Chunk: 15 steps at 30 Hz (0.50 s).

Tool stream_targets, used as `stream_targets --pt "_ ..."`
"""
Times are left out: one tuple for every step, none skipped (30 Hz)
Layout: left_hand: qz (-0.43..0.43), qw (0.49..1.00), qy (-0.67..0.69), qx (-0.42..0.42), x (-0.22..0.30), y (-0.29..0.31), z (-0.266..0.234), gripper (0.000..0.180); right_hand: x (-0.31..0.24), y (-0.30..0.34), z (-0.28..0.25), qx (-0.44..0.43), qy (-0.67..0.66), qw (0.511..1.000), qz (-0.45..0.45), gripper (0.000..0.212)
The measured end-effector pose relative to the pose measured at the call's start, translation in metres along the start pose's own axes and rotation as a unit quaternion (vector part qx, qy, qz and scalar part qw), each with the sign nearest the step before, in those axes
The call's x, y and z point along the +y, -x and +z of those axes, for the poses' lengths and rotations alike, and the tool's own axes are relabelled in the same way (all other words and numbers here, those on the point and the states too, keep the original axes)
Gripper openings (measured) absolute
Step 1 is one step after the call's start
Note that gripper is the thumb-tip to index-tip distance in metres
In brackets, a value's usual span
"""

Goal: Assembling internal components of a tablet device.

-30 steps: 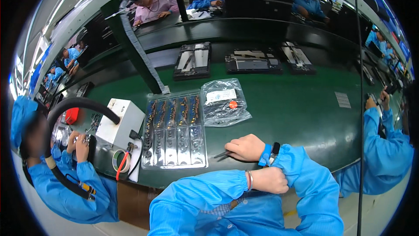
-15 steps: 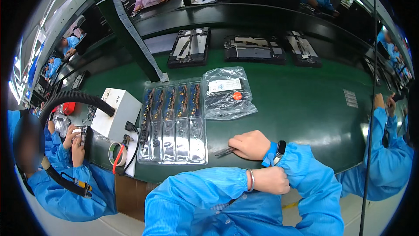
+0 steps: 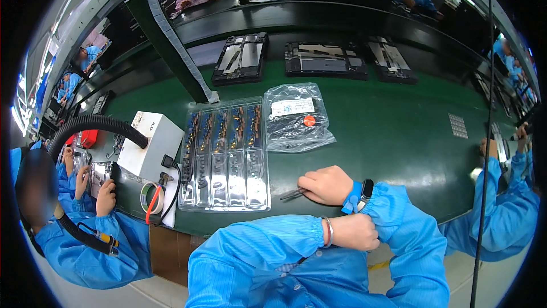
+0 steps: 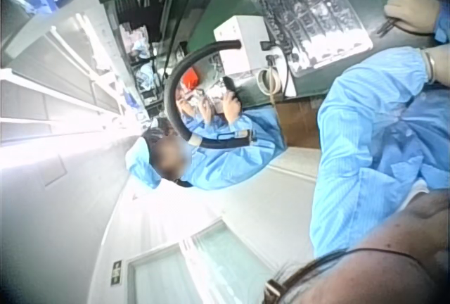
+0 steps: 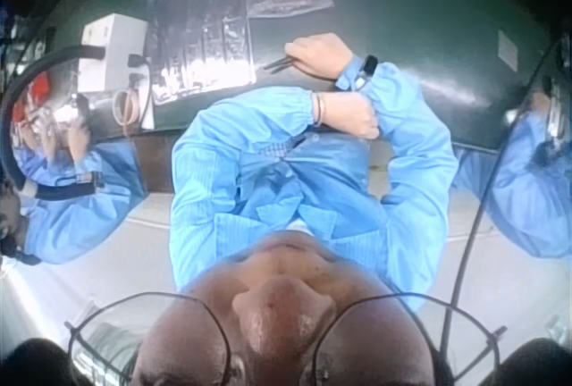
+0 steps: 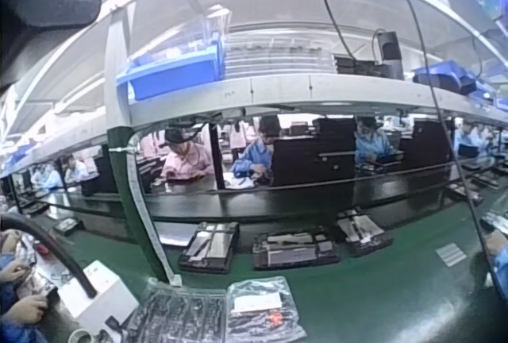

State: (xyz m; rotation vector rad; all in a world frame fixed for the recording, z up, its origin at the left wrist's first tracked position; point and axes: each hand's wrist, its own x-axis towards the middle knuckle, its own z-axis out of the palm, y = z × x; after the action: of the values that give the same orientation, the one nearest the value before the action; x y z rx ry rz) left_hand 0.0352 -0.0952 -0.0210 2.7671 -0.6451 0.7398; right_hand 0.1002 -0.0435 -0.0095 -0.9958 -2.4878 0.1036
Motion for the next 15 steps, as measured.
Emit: stream_targets --pt "0.002 1.000 0.000 0.000 0.0002 0.0001 -0.0001 0.010 -0.0001 0.0003 -0.0002 -0.004 -0.003 1.000 -0.001 0.016" --pt "0.000 1.000 0.000 -0.001 0.0002 0.0005 0.0000 0.010 -0.0005 -0.0001 -0.0002 -0.004 -0.002 1.000 0.000 0.016" --pt "-0.002 1.000 0.000 -0.002 0.0001 0.0009 0.0001 0.010 -0.0009 -0.0010 -0.0001 0.003 -0.003 1.000 0.001 0.014" --pt "-0.001 1.000 0.000 -0.002 -0.0002 0.0011 0.0006 0.010 -0.0011 -0.0014 -0.0001 0.009 -0.005 1.000 0.001 0.013" --pt "0.000 1.000 0.001 0.003 -0.0005 0.0014 0.0012 0.010 -0.0010 -0.0013 -0.0001 0.009 -0.004 1.000 0.002 0.013" --pt "0.000 1.000 0.002 0.008 -0.0008 0.0014 0.0016 0.010 -0.0009 -0.0012 -0.0002 0.008 -0.004 1.000 0.003 0.013" --pt "0.001 1.000 0.002 0.008 -0.0010 0.0013 0.0015 0.010 -0.0008 -0.0013 -0.0002 0.008 -0.004 1.000 0.003 0.013" --pt "0.002 1.000 0.003 0.006 -0.0012 0.0011 0.0014 0.010 -0.0006 -0.0011 -0.0003 0.008 -0.004 1.000 0.003 0.013" --pt "0.003 1.000 0.004 0.005 -0.0014 0.0010 0.0013 0.010 -0.0004 -0.0009 -0.0003 0.006 -0.001 1.000 0.005 0.013" --pt "0.003 1.000 0.004 0.005 -0.0014 0.0012 0.0007 0.010 -0.0002 -0.0010 0.0000 0.004 0.002 1.000 0.006 0.013" --pt "0.001 1.000 0.005 0.003 -0.0011 0.0013 0.0000 0.010 -0.0001 -0.0011 0.0004 0.004 0.003 1.000 0.006 0.013" --pt "-0.002 1.000 0.006 0.001 -0.0009 0.0014 -0.0006 0.010 -0.0001 -0.0012 0.0009 0.004 -0.001 1.000 0.005 0.013" --pt "-0.002 1.000 0.005 0.001 -0.0009 0.0013 -0.0008 0.010 0.0001 -0.0009 0.0013 0.004 -0.003 1.000 0.005 0.013" --pt "-0.001 1.000 0.008 0.002 -0.0010 0.0012 -0.0010 0.010 0.0003 -0.0007 0.0016 0.004 -0.002 1.000 0.005 0.013" --pt "-0.001 1.000 0.010 0.003 -0.0010 0.0011 -0.0010 0.010 0.0005 -0.0005 0.0020 0.006 -0.005 1.000 0.004 0.013"
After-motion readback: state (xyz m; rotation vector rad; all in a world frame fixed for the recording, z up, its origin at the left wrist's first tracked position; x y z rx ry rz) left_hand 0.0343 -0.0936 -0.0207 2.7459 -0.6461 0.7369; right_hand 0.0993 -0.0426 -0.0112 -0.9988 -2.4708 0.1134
